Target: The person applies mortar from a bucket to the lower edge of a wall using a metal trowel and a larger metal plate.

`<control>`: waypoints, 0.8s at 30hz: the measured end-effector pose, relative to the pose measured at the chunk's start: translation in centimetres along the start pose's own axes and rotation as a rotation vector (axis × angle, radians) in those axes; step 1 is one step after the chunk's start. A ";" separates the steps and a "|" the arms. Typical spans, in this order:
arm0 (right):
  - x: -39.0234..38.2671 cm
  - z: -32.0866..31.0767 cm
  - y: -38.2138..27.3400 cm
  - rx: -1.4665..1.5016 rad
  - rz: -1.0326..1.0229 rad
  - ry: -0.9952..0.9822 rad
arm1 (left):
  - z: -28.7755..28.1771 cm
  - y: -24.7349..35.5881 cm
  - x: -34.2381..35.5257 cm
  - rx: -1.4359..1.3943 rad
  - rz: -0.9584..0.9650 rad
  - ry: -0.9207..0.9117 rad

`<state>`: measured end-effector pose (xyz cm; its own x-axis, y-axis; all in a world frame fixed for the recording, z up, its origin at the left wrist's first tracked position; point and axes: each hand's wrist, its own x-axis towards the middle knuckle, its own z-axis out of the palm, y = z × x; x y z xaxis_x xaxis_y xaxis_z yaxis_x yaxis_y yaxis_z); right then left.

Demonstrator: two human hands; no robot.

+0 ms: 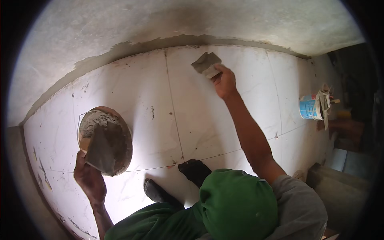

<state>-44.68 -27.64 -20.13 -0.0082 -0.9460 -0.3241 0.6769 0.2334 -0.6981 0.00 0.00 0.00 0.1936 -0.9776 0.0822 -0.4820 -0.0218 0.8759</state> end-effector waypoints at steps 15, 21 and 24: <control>19.9 -5.3 -3.9 -1.020 -0.255 0.279 | -2.2 -1.6 -1.9 -0.069 -0.089 0.153; 15.2 2.0 -5.0 -0.204 -0.167 0.442 | -2.7 -1.4 -2.2 -0.037 -0.154 0.173; 10.9 2.2 -3.7 -0.078 -0.195 0.551 | -2.5 -1.5 -1.9 -0.043 -0.166 0.172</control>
<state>-45.63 -39.28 -19.69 -0.5228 -0.7215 -0.4541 0.5683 0.1021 -0.8165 2.46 2.39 -0.26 0.4111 -0.9115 0.0120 -0.3952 -0.1663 0.9034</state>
